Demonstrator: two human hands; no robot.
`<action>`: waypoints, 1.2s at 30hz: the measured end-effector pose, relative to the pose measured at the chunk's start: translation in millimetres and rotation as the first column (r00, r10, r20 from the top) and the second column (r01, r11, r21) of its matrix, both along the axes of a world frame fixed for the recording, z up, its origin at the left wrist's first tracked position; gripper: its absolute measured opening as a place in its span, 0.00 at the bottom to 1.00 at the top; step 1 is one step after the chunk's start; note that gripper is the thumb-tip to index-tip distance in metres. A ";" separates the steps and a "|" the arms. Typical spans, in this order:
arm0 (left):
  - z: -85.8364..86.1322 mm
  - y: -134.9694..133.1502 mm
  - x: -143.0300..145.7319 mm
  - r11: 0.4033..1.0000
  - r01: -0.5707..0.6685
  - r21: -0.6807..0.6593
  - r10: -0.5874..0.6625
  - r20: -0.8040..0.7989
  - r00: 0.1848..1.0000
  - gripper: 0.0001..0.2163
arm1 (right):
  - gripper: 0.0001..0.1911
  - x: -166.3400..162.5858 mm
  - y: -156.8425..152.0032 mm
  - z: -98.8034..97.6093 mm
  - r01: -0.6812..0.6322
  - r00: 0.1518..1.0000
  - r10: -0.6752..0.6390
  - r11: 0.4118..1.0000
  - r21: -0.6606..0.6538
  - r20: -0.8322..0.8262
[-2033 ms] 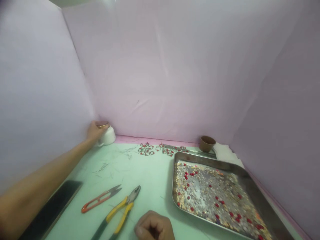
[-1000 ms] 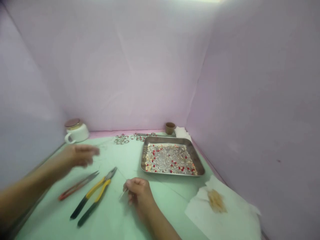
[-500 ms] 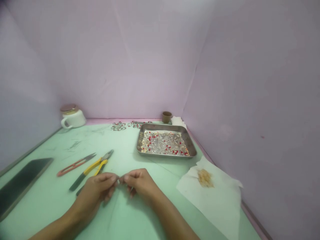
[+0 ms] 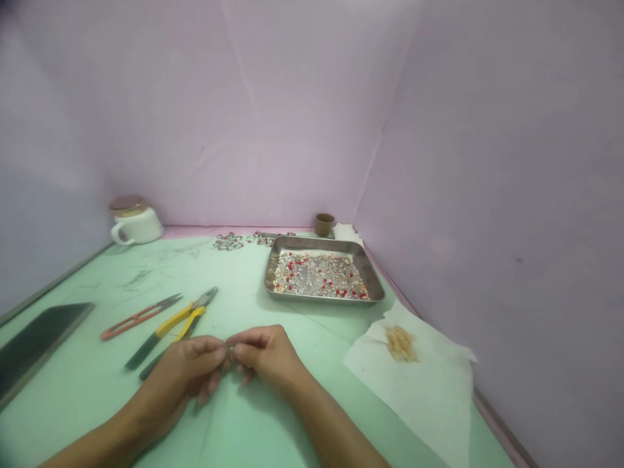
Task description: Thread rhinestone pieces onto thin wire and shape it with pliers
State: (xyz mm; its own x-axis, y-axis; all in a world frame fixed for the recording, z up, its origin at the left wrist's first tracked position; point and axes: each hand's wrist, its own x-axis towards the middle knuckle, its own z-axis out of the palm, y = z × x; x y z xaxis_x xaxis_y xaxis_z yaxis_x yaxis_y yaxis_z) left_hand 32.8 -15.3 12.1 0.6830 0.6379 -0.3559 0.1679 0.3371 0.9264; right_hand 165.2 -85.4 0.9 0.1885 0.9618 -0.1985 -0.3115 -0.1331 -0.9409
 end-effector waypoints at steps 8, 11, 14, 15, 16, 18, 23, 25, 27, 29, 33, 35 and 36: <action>0.7 0.6 -1.4 0.999 0.035 -0.024 -0.035 -0.009 0.999 0.06 | 0.16 2.5 1.7 1.5 0.013 0.998 -0.016 0.999 -0.036 -0.068; -0.1 1.7 -2.4 0.998 0.043 -0.035 -0.043 0.003 0.999 0.06 | 0.17 1.8 1.6 1.4 0.011 0.997 -0.014 0.999 -0.034 -0.078; -0.3 2.6 -1.9 0.998 0.064 -0.030 -0.064 0.011 0.998 0.09 | 0.17 0.5 1.1 -0.2 0.001 0.997 -0.003 1.000 -0.023 -0.072; -0.1 2.6 -1.6 0.998 0.065 -0.025 -0.065 0.012 0.998 0.10 | 0.17 0.1 1.0 -0.8 0.001 0.998 -0.002 1.000 -0.020 -0.068; 0.3 2.4 -1.4 0.998 0.061 -0.021 -0.061 0.008 0.998 0.11 | 0.17 -0.1 0.9 -1.2 0.001 0.998 -0.002 1.000 -0.016 -0.064; 1.6 1.6 -0.8 0.999 0.042 -0.016 -0.042 -0.010 0.999 0.11 | 0.17 -0.2 1.0 -1.4 -0.002 0.999 0.001 1.000 -0.012 -0.052; 4.8 1.3 -0.4 0.999 0.026 -0.024 -0.028 -0.076 0.997 0.11 | 0.18 0.5 0.4 3.7 0.005 0.998 -0.006 1.000 -0.016 -0.066; 5.3 2.5 -1.0 0.998 0.053 -0.024 -0.055 -0.097 0.994 0.12 | 0.18 0.6 -0.2 5.4 0.001 0.998 -0.002 1.000 -0.012 -0.056; 5.8 3.5 -1.7 0.996 0.088 -0.030 -0.091 -0.094 0.991 0.13 | 0.17 0.7 -0.9 5.0 -0.025 0.999 0.025 1.000 -0.003 -0.026; 6.9 4.2 -2.4 0.993 0.107 -0.048 -0.111 -0.094 0.989 0.13 | 0.15 0.8 -1.5 3.0 -0.048 0.999 0.048 0.999 0.013 0.000; 9.6 5.3 -3.3 0.991 0.119 -0.067 -0.127 -0.131 0.983 0.14 | 0.14 0.7 -2.3 -0.5 -0.061 0.998 0.061 0.998 0.012 0.007; 10.4 6.7 -3.4 0.989 0.119 -0.092 -0.129 -0.109 0.986 0.14 | 0.14 0.2 -2.1 0.5 -0.042 0.999 0.042 0.999 0.004 -0.013; 10.4 7.5 -3.4 0.988 0.107 -0.111 -0.116 -0.078 0.990 0.13 | 0.14 -0.2 -1.9 1.6 -0.006 0.999 0.006 1.000 0.008 -0.040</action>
State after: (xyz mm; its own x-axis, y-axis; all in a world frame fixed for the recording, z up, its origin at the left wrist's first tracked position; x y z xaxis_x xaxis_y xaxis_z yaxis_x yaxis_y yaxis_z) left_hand 29.4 -7.8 22.6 0.7123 0.5153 -0.4766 0.2857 0.4074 0.8674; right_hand 165.0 -87.3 2.5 0.1747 0.9645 -0.1982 -0.3480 -0.1279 -0.9287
